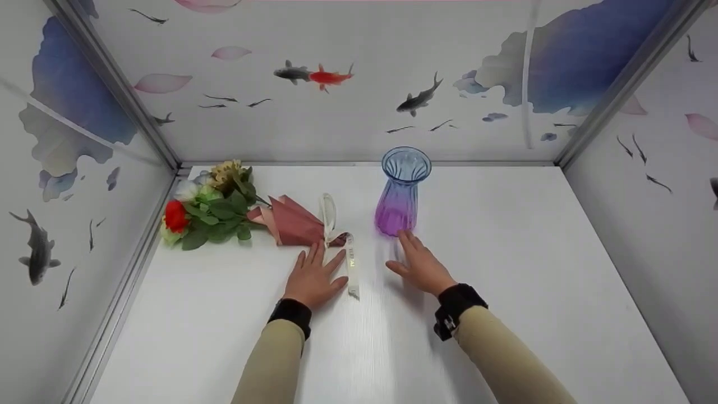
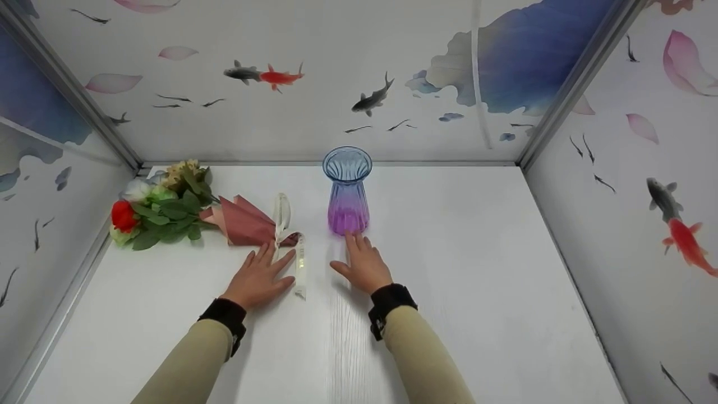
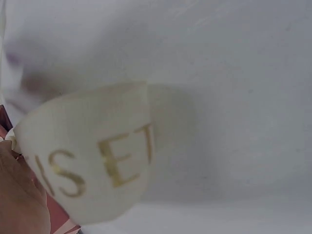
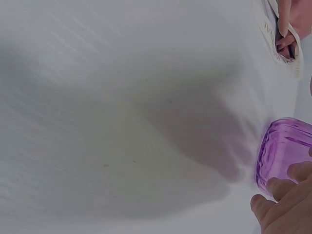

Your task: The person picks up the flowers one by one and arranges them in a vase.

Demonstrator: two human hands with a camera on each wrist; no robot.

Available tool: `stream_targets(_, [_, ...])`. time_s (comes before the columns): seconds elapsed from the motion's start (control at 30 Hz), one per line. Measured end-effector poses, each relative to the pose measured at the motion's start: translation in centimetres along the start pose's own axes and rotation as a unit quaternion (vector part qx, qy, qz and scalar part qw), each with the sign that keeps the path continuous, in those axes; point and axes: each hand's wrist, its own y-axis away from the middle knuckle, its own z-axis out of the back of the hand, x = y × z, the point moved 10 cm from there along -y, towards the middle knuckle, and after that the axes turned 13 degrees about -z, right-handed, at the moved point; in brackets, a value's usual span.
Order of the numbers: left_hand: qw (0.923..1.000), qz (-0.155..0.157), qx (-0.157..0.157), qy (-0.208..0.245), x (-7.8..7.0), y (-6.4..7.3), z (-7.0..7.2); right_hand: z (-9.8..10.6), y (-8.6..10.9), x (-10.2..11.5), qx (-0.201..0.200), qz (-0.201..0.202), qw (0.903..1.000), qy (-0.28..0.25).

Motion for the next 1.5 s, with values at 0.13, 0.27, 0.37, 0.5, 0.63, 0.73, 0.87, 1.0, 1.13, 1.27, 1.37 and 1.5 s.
stream_targets(0.13, [0.9999,-0.004,0.009,-0.002,-0.3,-0.1,-0.3,-0.9,0.5,1.0,-0.013,0.027,0.9989,0.036])
stream_targets(0.27, [0.9997,-0.016,0.015,-0.014,-0.8,-0.2,-0.5,-2.0,1.2,2.2,-0.006,0.063,0.9955,0.071])
stream_targets(0.37, [0.9993,-0.024,0.015,-0.025,-1.4,-0.3,-0.5,-2.8,1.8,3.3,-0.001,0.102,0.9895,0.101])
stream_targets(0.5, [0.9987,-0.036,0.012,-0.035,-2.1,-0.5,-0.5,-3.6,2.6,4.4,-0.005,0.152,0.9795,0.132])
stream_targets(0.63, [0.9973,-0.052,0.005,-0.051,-2.9,-0.7,-0.5,-4.4,3.1,5.0,-0.008,0.185,0.9702,0.156])
stream_targets(0.73, [0.9963,-0.059,0.008,-0.062,-3.4,-0.8,-0.7,-5.0,3.2,4.9,-0.009,0.194,0.9654,0.174])
stream_targets(0.87, [0.9955,-0.057,0.021,-0.073,-3.7,-0.9,-0.9,-5.7,3.2,4.6,-0.009,0.193,0.9633,0.186])
stream_targets(1.0, [0.9955,-0.057,0.02,-0.074,-4.2,-0.9,-0.8,-6.1,3.4,4.7,-0.016,0.205,0.9593,0.194])
stream_targets(1.13, [0.9958,-0.059,0.023,-0.067,-4.6,-0.9,-0.9,-6.6,3.8,4.8,-0.016,0.217,0.9551,0.201])
stream_targets(1.27, [0.9955,-0.063,0.026,-0.066,-4.7,-0.9,-1.2,-6.9,4.1,4.9,-0.016,0.221,0.9541,0.201])
stream_targets(1.37, [0.9953,-0.063,0.032,-0.066,-4.8,-0.8,-1.2,-7.0,4.4,4.9,-0.019,0.222,0.954,0.201])
stream_targets(1.5, [0.9952,-0.055,0.023,-0.077,-4.8,-1.1,-0.3,-6.8,4.7,5.0,-0.018,0.226,0.9545,0.194])
